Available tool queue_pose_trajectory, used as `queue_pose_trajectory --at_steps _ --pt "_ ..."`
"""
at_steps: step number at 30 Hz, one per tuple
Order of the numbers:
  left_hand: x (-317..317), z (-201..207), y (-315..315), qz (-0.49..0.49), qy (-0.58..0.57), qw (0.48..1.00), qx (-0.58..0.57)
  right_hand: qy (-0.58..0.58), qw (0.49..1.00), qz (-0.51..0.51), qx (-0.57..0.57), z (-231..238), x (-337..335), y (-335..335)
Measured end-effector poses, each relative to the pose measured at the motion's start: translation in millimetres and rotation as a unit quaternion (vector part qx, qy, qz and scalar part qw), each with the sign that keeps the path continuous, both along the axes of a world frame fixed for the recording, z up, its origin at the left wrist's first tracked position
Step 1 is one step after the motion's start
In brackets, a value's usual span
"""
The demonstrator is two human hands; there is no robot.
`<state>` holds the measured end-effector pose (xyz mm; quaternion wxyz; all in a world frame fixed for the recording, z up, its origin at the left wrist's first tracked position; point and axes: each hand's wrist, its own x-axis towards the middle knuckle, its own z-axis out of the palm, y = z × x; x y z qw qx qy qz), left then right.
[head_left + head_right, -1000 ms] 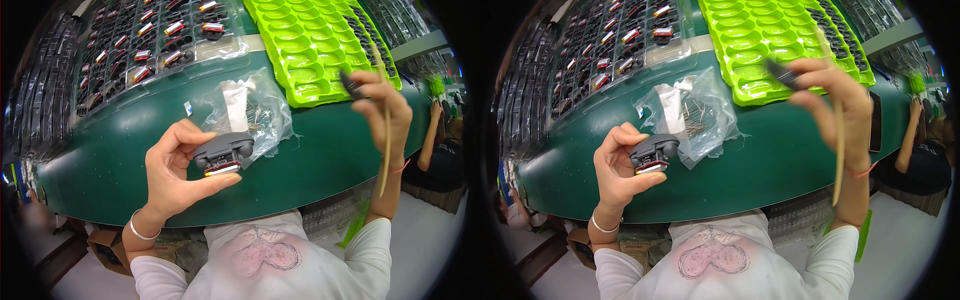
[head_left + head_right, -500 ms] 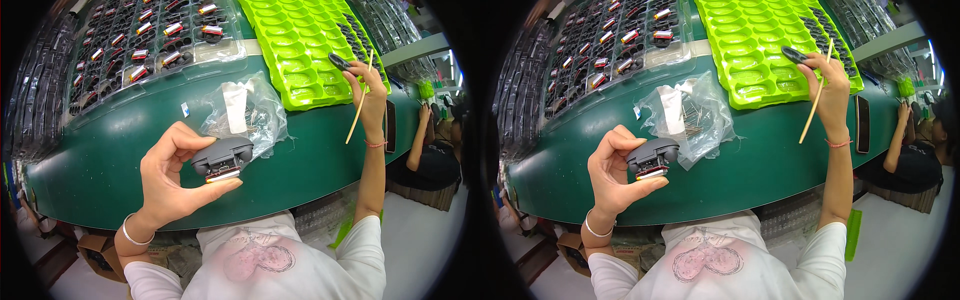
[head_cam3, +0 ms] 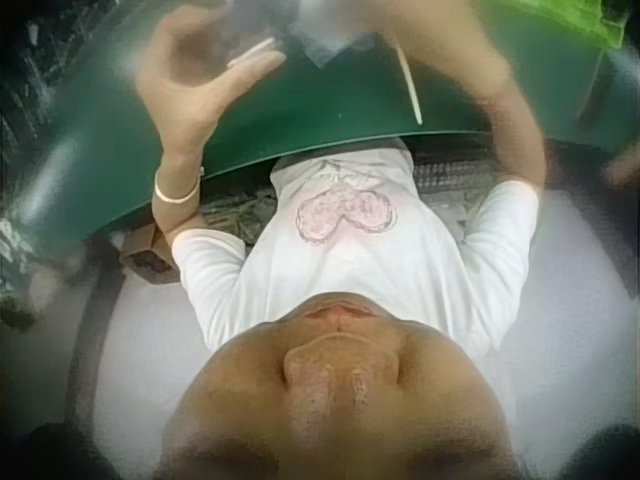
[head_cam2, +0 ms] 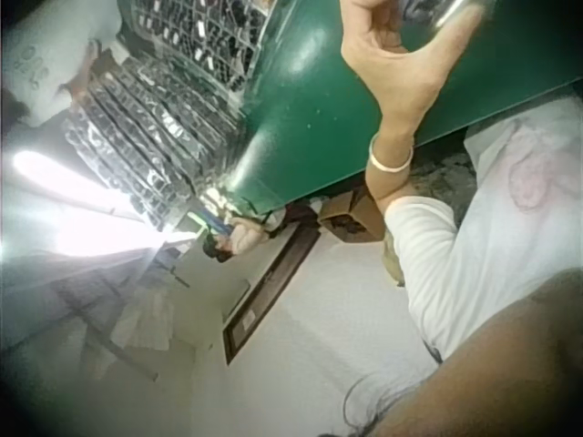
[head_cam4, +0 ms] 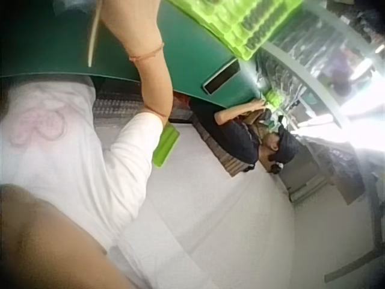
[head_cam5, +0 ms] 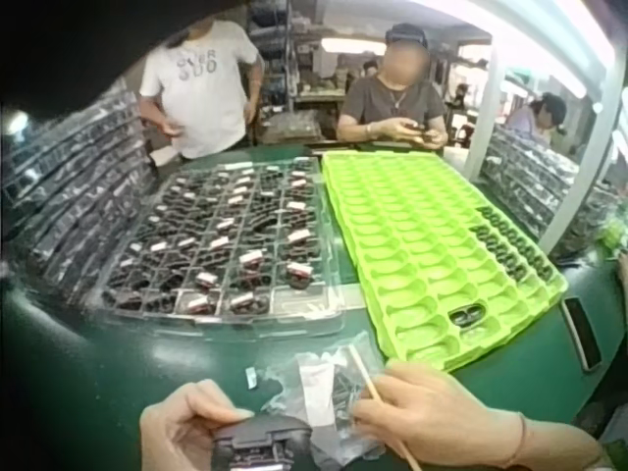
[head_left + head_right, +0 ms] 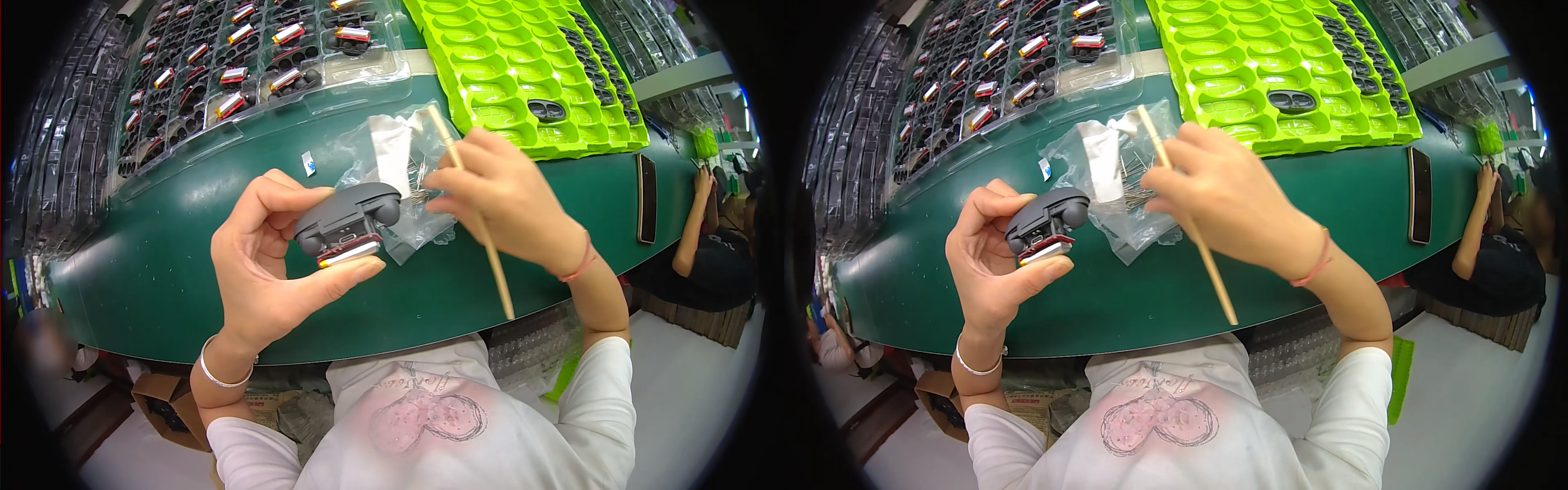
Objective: The person assembles small electronic devices, likely wireless earbuds, at a workstation. They use a wooden stick to manipulate internal components and wires, then place the assembled units into a green plastic tray. The process involves picking up parts, aligning them, and securing them within the casing.
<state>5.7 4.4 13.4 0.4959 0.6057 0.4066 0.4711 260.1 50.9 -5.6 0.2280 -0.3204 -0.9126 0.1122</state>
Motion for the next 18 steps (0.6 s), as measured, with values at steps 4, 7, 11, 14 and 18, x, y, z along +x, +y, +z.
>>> queue_pose_trajectory --at_steps 4,7,11,14,18 --pt "2 0 -1 0.008 0.011 1.0 -0.006 -0.033 0.998 -0.016 0.043 -17 -11 -1" --pt "4 1 -1 0.006 0.006 1.0 -0.01 -0.029 0.999 -0.025 0.032 -18 -10 -2" --pt "4 -3 0 0.003 0.004 1.0 -0.015 0.047 0.998 -0.038 0.012 -17 -10 -4" --pt "5 -8 0 0.011 -0.013 1.0 -0.025 0.142 0.99 -0.026 -0.003 -10 -12 -9" --pt "12 -13 -1 0.039 -0.022 0.999 -0.017 0.138 0.99 0.01 -0.005 4 -22 -24"
